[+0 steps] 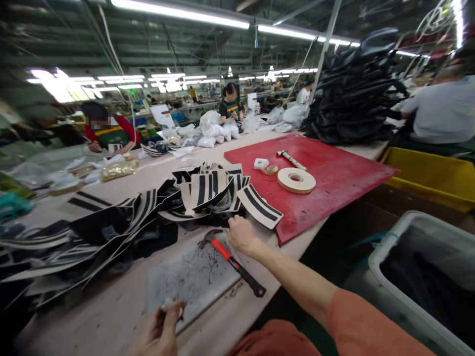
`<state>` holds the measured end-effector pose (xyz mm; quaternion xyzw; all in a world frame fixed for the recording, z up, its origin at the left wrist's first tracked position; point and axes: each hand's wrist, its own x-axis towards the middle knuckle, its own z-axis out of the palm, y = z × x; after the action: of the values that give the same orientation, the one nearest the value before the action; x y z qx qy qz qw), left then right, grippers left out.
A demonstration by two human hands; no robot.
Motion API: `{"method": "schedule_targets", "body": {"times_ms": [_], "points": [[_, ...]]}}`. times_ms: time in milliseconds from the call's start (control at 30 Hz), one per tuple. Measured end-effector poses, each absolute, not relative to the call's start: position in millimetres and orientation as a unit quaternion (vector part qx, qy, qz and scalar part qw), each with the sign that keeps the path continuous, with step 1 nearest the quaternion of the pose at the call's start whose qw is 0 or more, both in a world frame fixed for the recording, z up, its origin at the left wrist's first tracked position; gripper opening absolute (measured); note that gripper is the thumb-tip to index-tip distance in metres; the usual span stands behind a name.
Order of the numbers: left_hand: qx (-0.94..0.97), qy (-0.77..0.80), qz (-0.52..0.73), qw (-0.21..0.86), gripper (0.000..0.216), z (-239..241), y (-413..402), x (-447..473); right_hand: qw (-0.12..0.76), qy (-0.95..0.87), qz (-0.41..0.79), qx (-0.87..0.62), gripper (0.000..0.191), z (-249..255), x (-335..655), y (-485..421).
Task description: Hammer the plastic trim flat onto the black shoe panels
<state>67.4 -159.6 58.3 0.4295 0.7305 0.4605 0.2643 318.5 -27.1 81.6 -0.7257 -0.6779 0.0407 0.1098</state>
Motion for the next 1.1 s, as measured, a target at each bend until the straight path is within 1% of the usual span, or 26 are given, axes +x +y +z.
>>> {"method": "schedule_targets", "body": {"times_ms": [67, 100, 200, 233, 267, 367, 400, 467, 500, 533, 600, 633, 667, 700, 733, 767, 800, 833, 867, 900, 967, 1033, 1100], "points": [[0.462, 0.729, 0.408, 0.296, 0.048, 39, -137, 63, 0.102, -0.639, 0.026, -0.762, 0.026, 77, 347, -25], [0.475, 0.725, 0.387, 0.316, 0.049, 29, -127, 60, 0.097, -0.620, 0.018, -0.779, 0.030, 75, 359, -24], [0.480, 0.735, 0.342, 0.336, 0.044, 7, -105, 49, 0.075, -0.571, 0.005, -0.818, 0.048, 70, 388, -20], [0.476, 0.741, 0.336, 0.333, 0.042, 2, -101, 47, 0.066, -0.561, 0.006, -0.825, 0.051, 68, 395, -18], [0.472, 0.745, 0.334, 0.334, 0.041, 0, -100, 45, 0.058, -0.555, 0.011, -0.830, 0.047, 68, 402, -15], [0.458, 0.737, 0.356, 0.347, 0.042, 0, -106, 44, 0.045, -0.551, 0.030, -0.833, 0.025, 75, 420, -8], [0.451, 0.731, 0.370, 0.354, 0.044, 2, -109, 45, 0.040, -0.550, 0.034, -0.834, 0.023, 82, 426, -7], [0.421, 0.720, 0.414, 0.366, 0.048, 8, -116, 46, 0.057, -0.543, 0.031, -0.838, 0.026, 99, 437, -6], [0.398, 0.709, 0.447, 0.373, 0.049, 11, -118, 45, 0.081, -0.535, 0.023, -0.840, 0.030, 109, 440, -6], [0.367, 0.699, 0.484, 0.377, 0.050, 14, -119, 44, 0.159, -0.522, 0.013, -0.838, 0.033, 119, 441, -8], [0.306, 0.672, 0.564, 0.369, 0.050, 23, -117, 38, 0.370, -0.514, 0.034, -0.773, 0.035, 136, 429, -16], [0.279, 0.657, 0.601, 0.360, 0.049, 29, -115, 35, 0.463, -0.507, 0.072, -0.723, 0.035, 141, 416, -24], [0.258, 0.641, 0.633, 0.349, 0.048, 36, -112, 31, 0.526, -0.504, 0.130, -0.673, 0.037, 143, 398, -34], [0.241, 0.625, 0.663, 0.334, 0.045, 44, -109, 27, 0.558, -0.504, 0.203, -0.627, 0.038, 141, 376, -47], [0.230, 0.609, 0.689, 0.318, 0.043, 52, -106, 24, 0.554, -0.514, 0.290, -0.587, 0.039, 136, 352, -60], [0.224, 0.594, 0.711, 0.302, 0.041, 61, -104, 21, 0.527, -0.527, 0.378, -0.549, 0.038, 126, 327, -73], [0.223, 0.581, 0.729, 0.285, 0.039, 69, -102, 19, 0.479, -0.541, 0.453, -0.523, 0.037, 114, 304, -85], [0.225, 0.570, 0.742, 0.273, 0.038, 74, -100, 17, 0.409, -0.558, 0.507, -0.514, 0.034, 100, 282, -94], [0.229, 0.563, 0.747, 0.267, 0.038, 78, -99, 16, 0.334, -0.577, 0.529, -0.525, 0.032, 85, 265, -102], [0.235, 0.561, 0.747, 0.269, 0.038, 79, -97, 16, 0.256, -0.598, 0.521, -0.553, 0.029, 71, 251, -107], [0.253, 0.568, 0.726, 0.295, 0.039, 71, -95, 17, 0.130, -0.638, 0.442, -0.617, 0.023, 48, 237, -111], [0.280, 0.579, 0.689, 0.334, 0.041, 55, -90, 21, 0.066, -0.667, 0.350, -0.655, 0.022, 36, 235, -111], [0.307, 0.583, 0.654, 0.372, 0.042, 35, -81, 26, 0.047, -0.687, 0.299, -0.661, 0.028, 34, 238, -109]]}}
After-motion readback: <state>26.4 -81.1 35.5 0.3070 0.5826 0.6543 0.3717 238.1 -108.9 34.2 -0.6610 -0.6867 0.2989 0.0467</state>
